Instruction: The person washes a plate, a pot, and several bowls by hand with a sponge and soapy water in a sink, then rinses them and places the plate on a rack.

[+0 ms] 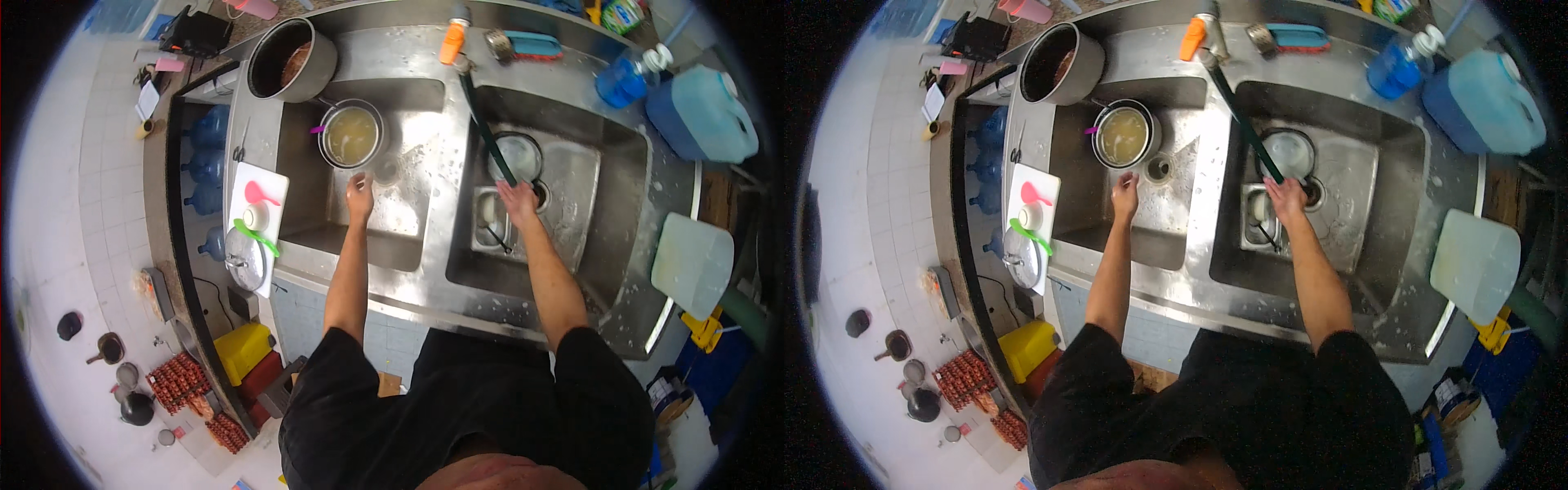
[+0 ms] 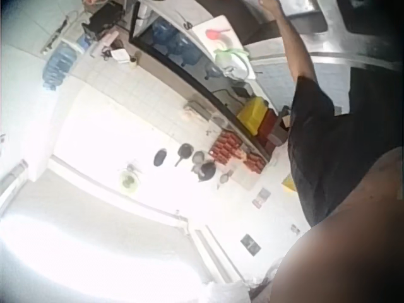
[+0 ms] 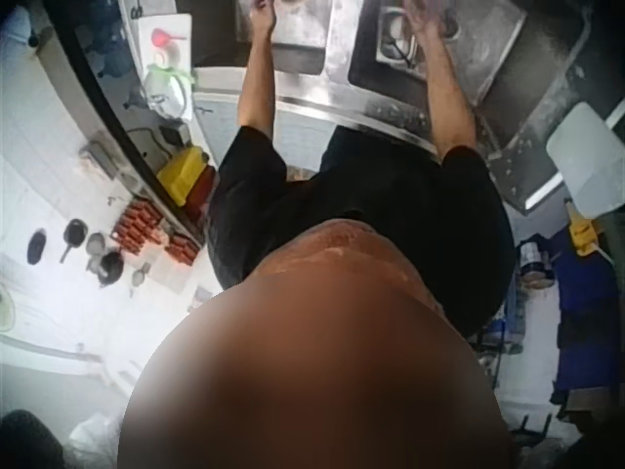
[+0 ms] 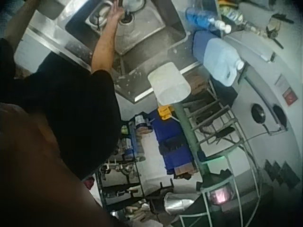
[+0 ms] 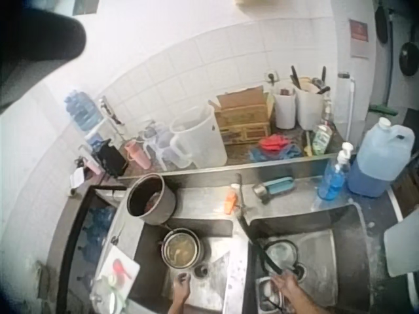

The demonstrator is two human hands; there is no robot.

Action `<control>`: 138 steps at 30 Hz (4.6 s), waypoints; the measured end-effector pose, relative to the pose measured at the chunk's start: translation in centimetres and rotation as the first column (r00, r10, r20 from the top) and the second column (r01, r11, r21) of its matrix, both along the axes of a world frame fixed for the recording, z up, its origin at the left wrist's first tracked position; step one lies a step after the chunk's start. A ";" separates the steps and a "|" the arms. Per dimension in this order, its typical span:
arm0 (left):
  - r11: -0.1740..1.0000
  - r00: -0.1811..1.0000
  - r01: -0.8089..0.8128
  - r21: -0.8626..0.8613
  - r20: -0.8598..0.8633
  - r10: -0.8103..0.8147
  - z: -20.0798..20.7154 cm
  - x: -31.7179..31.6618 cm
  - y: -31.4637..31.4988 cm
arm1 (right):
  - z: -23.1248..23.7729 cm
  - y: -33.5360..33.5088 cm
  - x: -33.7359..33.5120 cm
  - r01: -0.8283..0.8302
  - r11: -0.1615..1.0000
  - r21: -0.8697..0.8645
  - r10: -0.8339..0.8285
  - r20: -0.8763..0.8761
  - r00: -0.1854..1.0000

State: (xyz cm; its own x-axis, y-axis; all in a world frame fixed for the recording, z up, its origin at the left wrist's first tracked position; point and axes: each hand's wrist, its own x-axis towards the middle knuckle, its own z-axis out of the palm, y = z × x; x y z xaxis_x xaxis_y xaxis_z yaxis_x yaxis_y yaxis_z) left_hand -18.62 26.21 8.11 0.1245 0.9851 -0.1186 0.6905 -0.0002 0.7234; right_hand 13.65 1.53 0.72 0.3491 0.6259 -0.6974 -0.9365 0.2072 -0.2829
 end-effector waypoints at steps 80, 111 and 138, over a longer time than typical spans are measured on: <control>0.550 0.843 0.533 0.643 -0.457 -0.283 13.4 1.7 7.3 | 14.2 -17.2 -2.8 -0.109 0.718 -0.687 0.696 0.714 0.081; 0.663 0.969 0.241 -0.709 0.216 -0.121 -15.5 26.1 -34.6 | 7.0 -22.3 11.4 -0.005 0.429 -0.903 0.881 0.417 0.223; 0.905 0.951 0.156 -0.397 -0.187 -0.246 -11.0 27.7 -34.0 | -3.6 -20.9 10.7 0.030 0.079 -0.996 0.988 0.082 0.129</control>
State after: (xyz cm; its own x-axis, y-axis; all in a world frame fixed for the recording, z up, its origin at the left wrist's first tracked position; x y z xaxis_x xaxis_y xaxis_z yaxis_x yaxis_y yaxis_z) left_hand 9.12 -7.79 -2.92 0.2405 0.8193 -0.5205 0.8497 0.0815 0.5209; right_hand 24.32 -19.42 -2.90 0.7553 0.3026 -0.5814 0.1655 -0.9463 -0.2776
